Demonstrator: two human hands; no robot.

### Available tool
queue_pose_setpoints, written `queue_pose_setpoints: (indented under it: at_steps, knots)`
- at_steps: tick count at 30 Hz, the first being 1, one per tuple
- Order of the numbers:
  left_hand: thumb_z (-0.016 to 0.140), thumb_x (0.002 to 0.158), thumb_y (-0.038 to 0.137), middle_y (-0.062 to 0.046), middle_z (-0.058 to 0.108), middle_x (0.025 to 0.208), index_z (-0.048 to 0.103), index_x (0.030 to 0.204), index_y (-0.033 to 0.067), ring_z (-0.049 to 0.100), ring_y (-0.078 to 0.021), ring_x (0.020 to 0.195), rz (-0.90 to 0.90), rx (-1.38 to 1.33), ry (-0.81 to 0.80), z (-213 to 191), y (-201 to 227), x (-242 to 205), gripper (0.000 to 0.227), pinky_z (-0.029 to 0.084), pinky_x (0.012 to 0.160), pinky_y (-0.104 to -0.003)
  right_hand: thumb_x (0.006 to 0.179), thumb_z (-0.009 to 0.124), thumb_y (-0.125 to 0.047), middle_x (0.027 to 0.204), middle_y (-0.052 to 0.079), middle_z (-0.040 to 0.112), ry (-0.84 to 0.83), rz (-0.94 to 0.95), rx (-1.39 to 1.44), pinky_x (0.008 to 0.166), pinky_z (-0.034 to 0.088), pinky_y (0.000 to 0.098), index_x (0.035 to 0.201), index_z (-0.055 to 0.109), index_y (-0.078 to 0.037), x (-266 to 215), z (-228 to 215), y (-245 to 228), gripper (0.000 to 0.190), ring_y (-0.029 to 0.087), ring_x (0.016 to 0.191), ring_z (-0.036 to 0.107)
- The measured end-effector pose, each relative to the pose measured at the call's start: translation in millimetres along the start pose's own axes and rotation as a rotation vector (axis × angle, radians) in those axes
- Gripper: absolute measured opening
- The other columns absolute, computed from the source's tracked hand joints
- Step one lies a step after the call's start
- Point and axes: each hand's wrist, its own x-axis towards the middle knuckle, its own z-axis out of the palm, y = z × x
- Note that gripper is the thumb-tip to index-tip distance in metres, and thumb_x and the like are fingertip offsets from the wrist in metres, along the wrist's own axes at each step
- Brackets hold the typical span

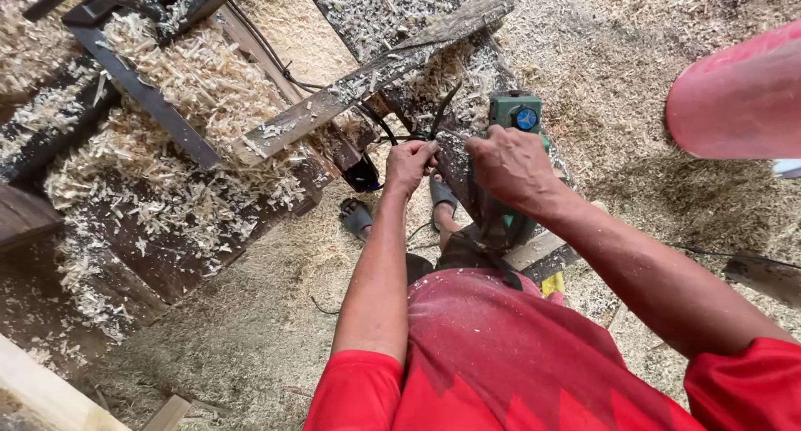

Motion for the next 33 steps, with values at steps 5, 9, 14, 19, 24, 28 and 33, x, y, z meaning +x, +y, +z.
queue_pose_setpoints:
  at_steps: [5,9,14,19,24,28,33]
  knots:
    - [0.073,0.093,0.028,-0.001,0.074,0.074,0.079,0.093,0.0060,0.066,-0.0071,0.064,0.033,-0.037,0.024,2.3,-5.5,3.0,0.023,0.054,0.056,-0.026,0.085,0.068,-0.019,0.095,0.016,0.070,-0.151,-0.039,-0.044,0.068,0.059,0.0431,0.093,0.075,-0.009,14.0,3.3,-7.9,0.014,0.031,0.090,0.071]
    - [0.071,0.094,0.027,-0.001,0.074,0.073,0.080,0.096,0.0067,0.063,-0.0085,0.062,0.022,0.022,0.030,2.1,2.4,-6.5,0.022,0.051,0.056,-0.026,0.096,0.064,-0.015,0.096,0.020,0.069,-0.175,0.006,0.012,0.066,0.059,0.0429,0.103,0.072,-0.006,18.7,8.8,-11.3,0.014,0.030,0.085,0.072]
    - [0.067,0.098,0.029,0.001,0.071,0.072,0.079,0.096,0.0049,0.064,-0.0077,0.065,0.100,-0.127,-0.002,6.7,-12.1,-2.8,0.027,0.052,0.057,-0.026,0.100,0.059,-0.020,0.088,0.007,0.062,-0.201,0.944,1.266,0.052,0.047,0.0308,0.115,0.059,-0.013,5.5,53.8,-3.9,0.017,0.017,0.064,0.057]
    - [0.064,0.100,0.032,0.001,0.069,0.069,0.079,0.095,0.0065,0.063,-0.0073,0.062,0.115,-0.019,0.068,-3.2,-17.4,-1.1,0.030,0.051,0.056,-0.025,0.103,0.052,-0.013,0.081,0.006,0.057,0.199,0.946,1.942,0.042,0.036,0.0262,0.107,0.048,-0.011,23.2,41.3,11.4,0.006,0.012,0.057,0.050]
    - [0.064,0.101,0.032,0.000,0.068,0.067,0.079,0.090,0.0044,0.059,-0.0079,0.058,0.107,-0.013,0.054,-4.9,-18.1,0.0,0.033,0.048,0.054,-0.026,0.106,0.054,-0.017,0.084,0.007,0.062,0.246,0.718,1.660,0.045,0.042,0.0260,0.122,0.054,-0.013,37.4,-53.3,15.5,0.016,0.012,0.059,0.055]
    - [0.066,0.098,0.032,0.000,0.069,0.066,0.078,0.088,0.0048,0.060,-0.0075,0.056,0.092,-0.017,0.017,-10.4,-25.3,14.6,0.031,0.048,0.052,-0.026,0.102,0.060,-0.027,0.095,0.010,0.072,-0.195,0.502,0.772,0.052,0.053,0.0332,0.125,0.067,-0.022,34.5,-52.9,10.8,0.025,0.018,0.065,0.065]
    - [0.066,0.099,0.032,0.000,0.068,0.066,0.077,0.087,0.0045,0.059,-0.0082,0.056,0.062,-0.042,-0.008,-14.7,-23.8,20.9,0.032,0.048,0.050,-0.027,0.099,0.062,-0.026,0.089,0.015,0.076,-0.254,0.294,0.253,0.061,0.054,0.0448,0.118,0.077,-0.028,20.0,-6.7,9.6,0.024,0.030,0.070,0.071]
